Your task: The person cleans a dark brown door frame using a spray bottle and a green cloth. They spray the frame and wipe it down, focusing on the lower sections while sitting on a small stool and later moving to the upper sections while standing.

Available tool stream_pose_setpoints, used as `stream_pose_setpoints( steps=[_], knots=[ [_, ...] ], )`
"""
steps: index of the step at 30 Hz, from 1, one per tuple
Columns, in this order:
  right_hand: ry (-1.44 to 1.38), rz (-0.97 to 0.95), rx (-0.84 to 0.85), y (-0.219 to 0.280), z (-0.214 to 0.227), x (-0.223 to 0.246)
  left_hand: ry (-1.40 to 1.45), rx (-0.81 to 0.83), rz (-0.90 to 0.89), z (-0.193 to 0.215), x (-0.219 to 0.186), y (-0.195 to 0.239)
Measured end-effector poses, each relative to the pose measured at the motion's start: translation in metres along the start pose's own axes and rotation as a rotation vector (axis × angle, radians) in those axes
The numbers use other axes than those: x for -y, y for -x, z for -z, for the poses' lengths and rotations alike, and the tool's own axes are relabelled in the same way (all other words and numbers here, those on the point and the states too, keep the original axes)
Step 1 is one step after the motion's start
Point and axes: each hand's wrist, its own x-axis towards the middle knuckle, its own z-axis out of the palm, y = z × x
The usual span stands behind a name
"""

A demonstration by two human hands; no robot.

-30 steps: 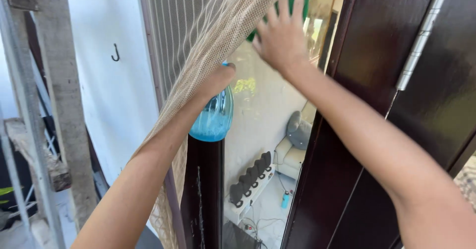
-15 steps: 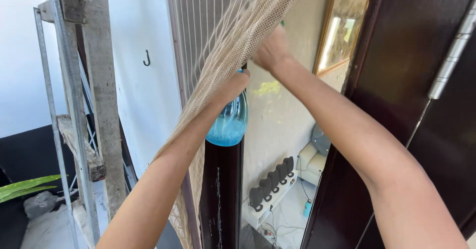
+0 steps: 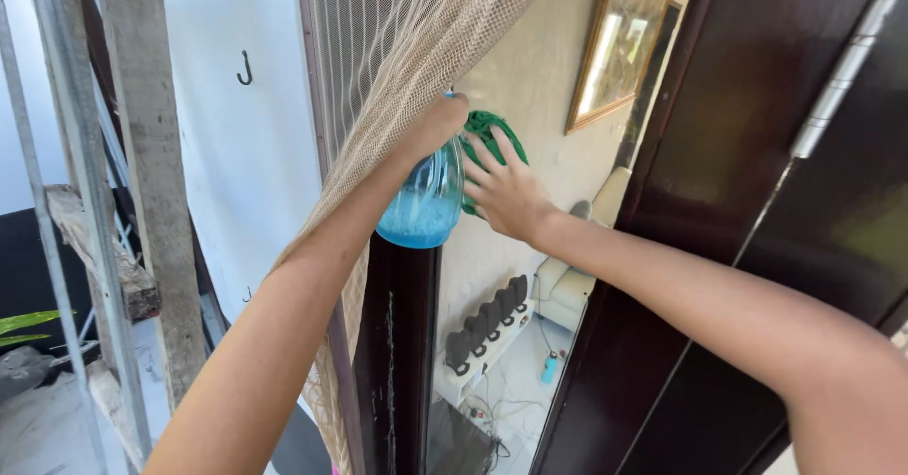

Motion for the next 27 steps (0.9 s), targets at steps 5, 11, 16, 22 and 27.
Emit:
stream_pose_setpoints(
  steps=[5, 11, 16, 22, 27],
  knots=[
    [-0.057, -0.187, -0.273, -0.026, 0.008, -0.136, 0.351, 0.229, 0.531, 0.173, -0.086, -0.001],
    [0.121, -0.350, -0.386, -0.001, 0.028, -0.148, 0.379, -0.223, 0.194, 0.146, -0.072, 0.003],
    [0.106, -0.042, 0.023, 0.087, 0.044, -0.027, 0.345, 0.107, 0.403, 0.098, -0.074, -0.013],
    [0.162, -0.147, -0.069, 0.050, 0.033, -0.100, 0.373, 0.137, 0.398, 0.117, -0.092, 0.003],
    [-0.633, -0.582, 0.101, -0.001, 0.008, -0.217, 0.434, 0.096, 0.308, 0.088, -0.094, 0.044]
  ],
)
